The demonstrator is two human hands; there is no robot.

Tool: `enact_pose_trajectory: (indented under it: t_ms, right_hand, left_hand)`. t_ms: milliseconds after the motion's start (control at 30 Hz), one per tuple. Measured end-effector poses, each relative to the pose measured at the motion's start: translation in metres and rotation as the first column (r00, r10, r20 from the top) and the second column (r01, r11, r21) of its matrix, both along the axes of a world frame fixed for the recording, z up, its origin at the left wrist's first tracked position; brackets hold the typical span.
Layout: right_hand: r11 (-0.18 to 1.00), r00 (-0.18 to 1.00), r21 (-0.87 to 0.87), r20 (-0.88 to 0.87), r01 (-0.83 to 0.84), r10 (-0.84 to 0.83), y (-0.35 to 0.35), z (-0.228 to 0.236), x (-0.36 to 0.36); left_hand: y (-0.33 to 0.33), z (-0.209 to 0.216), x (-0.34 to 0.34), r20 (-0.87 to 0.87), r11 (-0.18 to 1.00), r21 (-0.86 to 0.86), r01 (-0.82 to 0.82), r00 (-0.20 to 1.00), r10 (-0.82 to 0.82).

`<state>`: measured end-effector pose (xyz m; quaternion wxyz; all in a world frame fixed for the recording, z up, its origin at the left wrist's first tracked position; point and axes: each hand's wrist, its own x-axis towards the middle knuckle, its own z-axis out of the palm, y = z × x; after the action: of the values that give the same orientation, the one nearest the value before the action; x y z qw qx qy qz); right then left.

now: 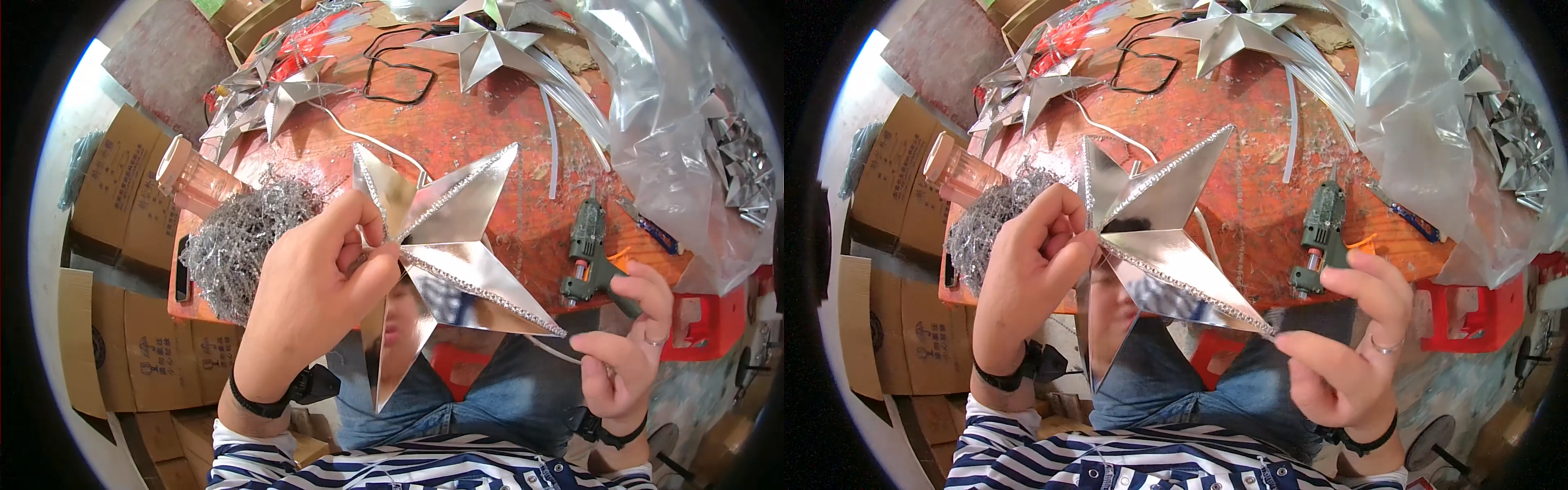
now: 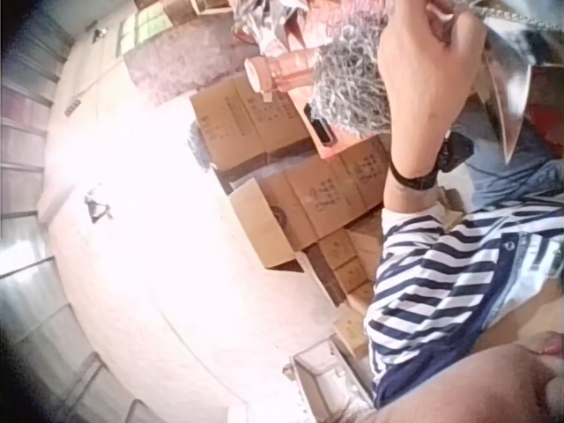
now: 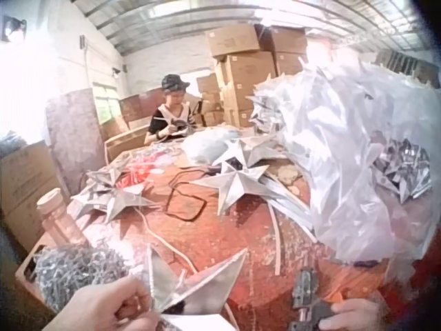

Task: The person decorates a silver star-shaped ornament by applying a string of small beads along its edges. They use a hot glue gun to secure the beads in place, working methodically around the star's perimeter.

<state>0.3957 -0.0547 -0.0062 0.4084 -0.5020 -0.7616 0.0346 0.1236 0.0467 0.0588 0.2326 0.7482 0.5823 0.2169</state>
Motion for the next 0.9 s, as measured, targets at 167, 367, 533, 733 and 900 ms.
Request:
enact_pose_trajectory:
  t_ms: [167,367,533,733,900]
  right_hand:
    - [0.994,0.944,0.091,0.32,0.055,-0.081,0.008,0.012,-0.018]
    - [0.987,0.933,0.116,0.332,0.11,-0.143,0.009,0.012,-0.028]
    - [0.992,0.964,0.022,0.236,0.123,-0.125,0.006,0.017,-0.025]
    - [0.995,0.959,0.01,0.266,0.095,-0.094,0.007,0.015,-0.036]
    - [0.993,0.945,0.059,0.306,0.104,-0.118,0.007,0.011,-0.038]
  left_hand:
    - [-0.002,0.003,0.001,0.0,0.999,-0.031,-0.022,1.0,0.022]
    - [-0.002,0.001,0.0,0.027,1.0,-0.01,0.003,1.0,-0.003]
    - [0.002,0.008,-0.004,-0.022,0.996,-0.086,0.033,0.999,-0.035]
    - [0.02,0.017,-0.012,0.022,0.957,-0.243,0.16,0.987,-0.159]
    - [0.022,0.024,-0.009,0.018,0.94,-0.287,0.183,0.983,-0.185]
